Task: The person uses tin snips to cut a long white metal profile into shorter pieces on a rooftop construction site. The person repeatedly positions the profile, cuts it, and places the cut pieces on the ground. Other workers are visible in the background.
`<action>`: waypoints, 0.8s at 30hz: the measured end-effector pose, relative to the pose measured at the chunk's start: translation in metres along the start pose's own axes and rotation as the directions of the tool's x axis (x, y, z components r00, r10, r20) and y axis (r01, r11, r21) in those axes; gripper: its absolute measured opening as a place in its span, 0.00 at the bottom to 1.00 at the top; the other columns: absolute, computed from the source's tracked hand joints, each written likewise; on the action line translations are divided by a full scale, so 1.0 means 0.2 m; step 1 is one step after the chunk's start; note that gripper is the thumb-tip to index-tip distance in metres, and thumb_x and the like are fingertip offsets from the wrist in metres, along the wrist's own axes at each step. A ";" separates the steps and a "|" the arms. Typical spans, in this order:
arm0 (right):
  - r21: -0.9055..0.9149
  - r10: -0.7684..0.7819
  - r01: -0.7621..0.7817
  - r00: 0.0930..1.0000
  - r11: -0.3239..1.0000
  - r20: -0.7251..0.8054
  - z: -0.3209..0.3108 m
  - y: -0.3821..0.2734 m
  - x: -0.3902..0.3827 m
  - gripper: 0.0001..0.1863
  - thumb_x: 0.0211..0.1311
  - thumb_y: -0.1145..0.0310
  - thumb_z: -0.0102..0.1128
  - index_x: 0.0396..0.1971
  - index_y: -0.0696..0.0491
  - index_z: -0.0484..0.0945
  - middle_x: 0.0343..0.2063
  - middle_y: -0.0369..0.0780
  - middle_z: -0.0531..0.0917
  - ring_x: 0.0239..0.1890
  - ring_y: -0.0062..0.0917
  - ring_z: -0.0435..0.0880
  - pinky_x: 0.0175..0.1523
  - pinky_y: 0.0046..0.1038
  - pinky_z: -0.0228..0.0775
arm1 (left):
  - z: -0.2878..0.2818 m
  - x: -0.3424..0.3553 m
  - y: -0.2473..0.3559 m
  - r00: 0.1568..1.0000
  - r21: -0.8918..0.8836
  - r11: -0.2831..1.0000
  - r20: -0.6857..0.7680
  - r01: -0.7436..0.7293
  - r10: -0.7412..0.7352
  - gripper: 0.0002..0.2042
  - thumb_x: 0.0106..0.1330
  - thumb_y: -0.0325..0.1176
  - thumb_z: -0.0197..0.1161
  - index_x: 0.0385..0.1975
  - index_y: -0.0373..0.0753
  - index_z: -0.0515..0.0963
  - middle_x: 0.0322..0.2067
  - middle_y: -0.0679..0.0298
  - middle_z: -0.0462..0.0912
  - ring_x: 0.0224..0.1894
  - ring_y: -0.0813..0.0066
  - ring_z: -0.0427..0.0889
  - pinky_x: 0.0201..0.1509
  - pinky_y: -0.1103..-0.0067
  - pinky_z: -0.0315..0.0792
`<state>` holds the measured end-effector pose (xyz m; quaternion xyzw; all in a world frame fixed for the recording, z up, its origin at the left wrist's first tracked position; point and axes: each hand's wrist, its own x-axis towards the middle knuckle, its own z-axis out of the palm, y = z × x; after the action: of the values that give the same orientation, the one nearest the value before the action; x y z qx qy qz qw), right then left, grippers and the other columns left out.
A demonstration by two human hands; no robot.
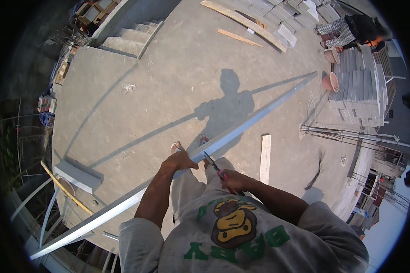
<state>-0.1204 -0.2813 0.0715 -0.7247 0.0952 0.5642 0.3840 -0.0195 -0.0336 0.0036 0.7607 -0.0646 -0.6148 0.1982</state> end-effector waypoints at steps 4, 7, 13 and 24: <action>0.037 0.099 -0.101 0.994 0.994 0.053 -0.01 -0.06 0.00 0.23 0.48 0.66 0.67 0.41 0.64 0.73 0.35 0.53 0.82 0.38 0.40 0.84 0.40 0.37 0.73 | 0.01 -0.08 0.04 0.997 0.047 0.998 -0.064 0.036 -0.032 0.39 0.46 0.54 0.70 0.55 0.30 0.75 0.47 0.44 0.82 0.50 0.54 0.83 0.56 0.68 0.75; 0.038 0.129 -0.132 0.988 0.990 0.087 -0.05 -0.12 -0.03 0.18 0.49 0.67 0.66 0.35 0.64 0.75 0.29 0.51 0.82 0.31 0.38 0.84 0.35 0.35 0.73 | 0.03 -0.11 0.06 0.996 0.073 0.997 -0.089 0.008 -0.001 0.38 0.47 0.54 0.70 0.54 0.31 0.75 0.47 0.46 0.83 0.50 0.55 0.83 0.55 0.68 0.75; -0.070 -0.070 0.072 0.997 0.995 0.031 -0.01 -0.13 -0.05 0.13 0.48 0.68 0.65 0.25 0.63 0.75 0.25 0.50 0.81 0.28 0.35 0.84 0.32 0.35 0.73 | 0.04 -0.08 0.03 0.996 0.051 0.999 -0.083 0.018 -0.014 0.37 0.47 0.55 0.69 0.53 0.33 0.76 0.46 0.48 0.83 0.49 0.56 0.84 0.55 0.68 0.75; 0.080 0.176 -0.174 0.984 0.982 -0.016 0.06 -0.09 -0.01 0.25 0.47 0.66 0.65 0.43 0.65 0.70 0.35 0.57 0.82 0.39 0.46 0.84 0.42 0.41 0.73 | 0.07 -0.08 0.02 0.981 0.056 0.998 -0.195 -0.013 0.024 0.31 0.46 0.51 0.68 0.47 0.36 0.80 0.43 0.49 0.85 0.47 0.58 0.85 0.53 0.68 0.76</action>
<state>-0.1193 -0.2622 0.0799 -0.7045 0.1849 0.5831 0.3599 -0.0366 -0.0344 0.0177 0.8218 -0.0688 -0.5332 0.1886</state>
